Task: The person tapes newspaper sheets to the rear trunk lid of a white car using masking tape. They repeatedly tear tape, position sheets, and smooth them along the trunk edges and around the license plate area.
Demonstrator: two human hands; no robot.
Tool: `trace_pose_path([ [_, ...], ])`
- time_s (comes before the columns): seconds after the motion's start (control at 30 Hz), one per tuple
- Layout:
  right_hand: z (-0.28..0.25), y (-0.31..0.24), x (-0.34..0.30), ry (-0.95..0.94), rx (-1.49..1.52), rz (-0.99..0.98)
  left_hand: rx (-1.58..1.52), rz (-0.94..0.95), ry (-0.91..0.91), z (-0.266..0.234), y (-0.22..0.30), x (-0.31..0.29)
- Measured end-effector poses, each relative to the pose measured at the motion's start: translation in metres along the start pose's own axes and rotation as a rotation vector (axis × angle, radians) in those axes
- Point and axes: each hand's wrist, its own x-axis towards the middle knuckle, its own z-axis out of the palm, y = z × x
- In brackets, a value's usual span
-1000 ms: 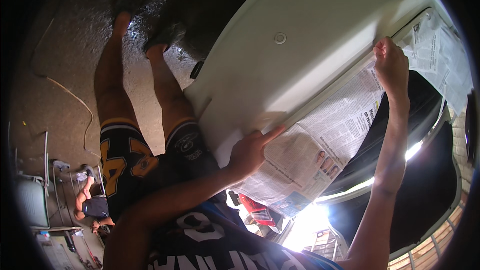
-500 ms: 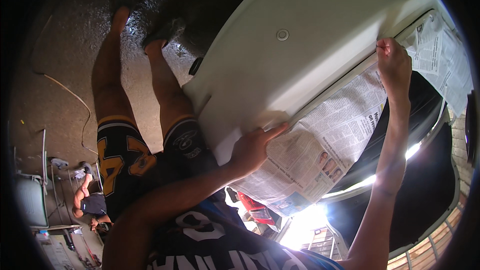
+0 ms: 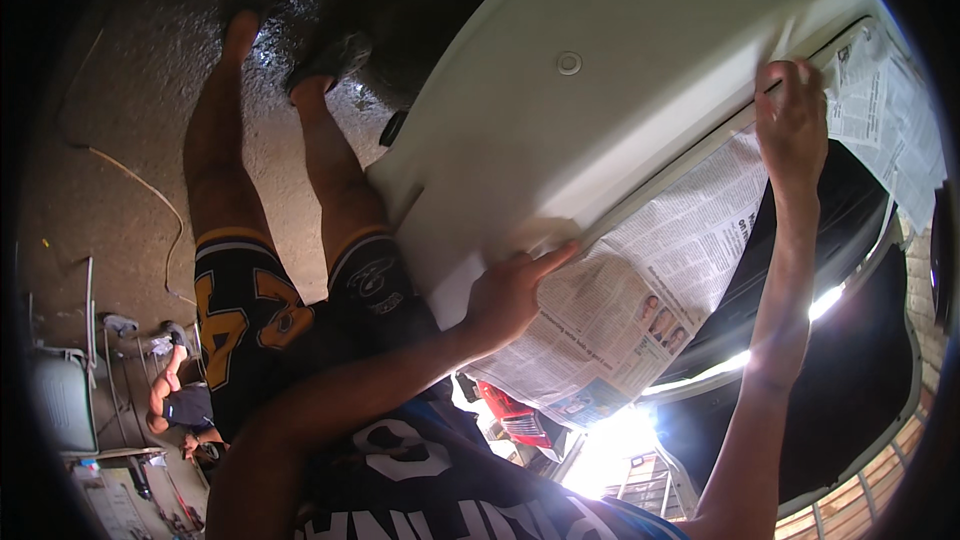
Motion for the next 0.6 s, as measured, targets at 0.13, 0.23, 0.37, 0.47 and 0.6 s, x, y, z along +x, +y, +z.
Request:
trace_pose_path([
  [0.13, 0.001, -0.001, 0.002, -0.071, 0.08, -0.008, 0.0, 0.033, 0.025, 0.0, -0.003, 0.002],
  [0.23, 0.003, 0.001, -0.002, -0.162, 0.073, -0.031, -0.004, 0.025, 0.008, 0.0, -0.004, 0.003],
  [0.37, 0.004, 0.002, -0.008, -0.097, 0.114, -0.046, -0.025, -0.001, -0.017, 0.001, -0.005, 0.002],
  [0.47, -0.003, -0.013, -0.006, -0.014, 0.062, -0.125, -0.034, -0.006, -0.021, 0.002, -0.005, 0.001],
  [0.6, -0.03, -0.071, -0.029, -0.068, 0.178, -0.222, -0.074, -0.054, -0.058, 0.003, -0.004, 0.0],
])
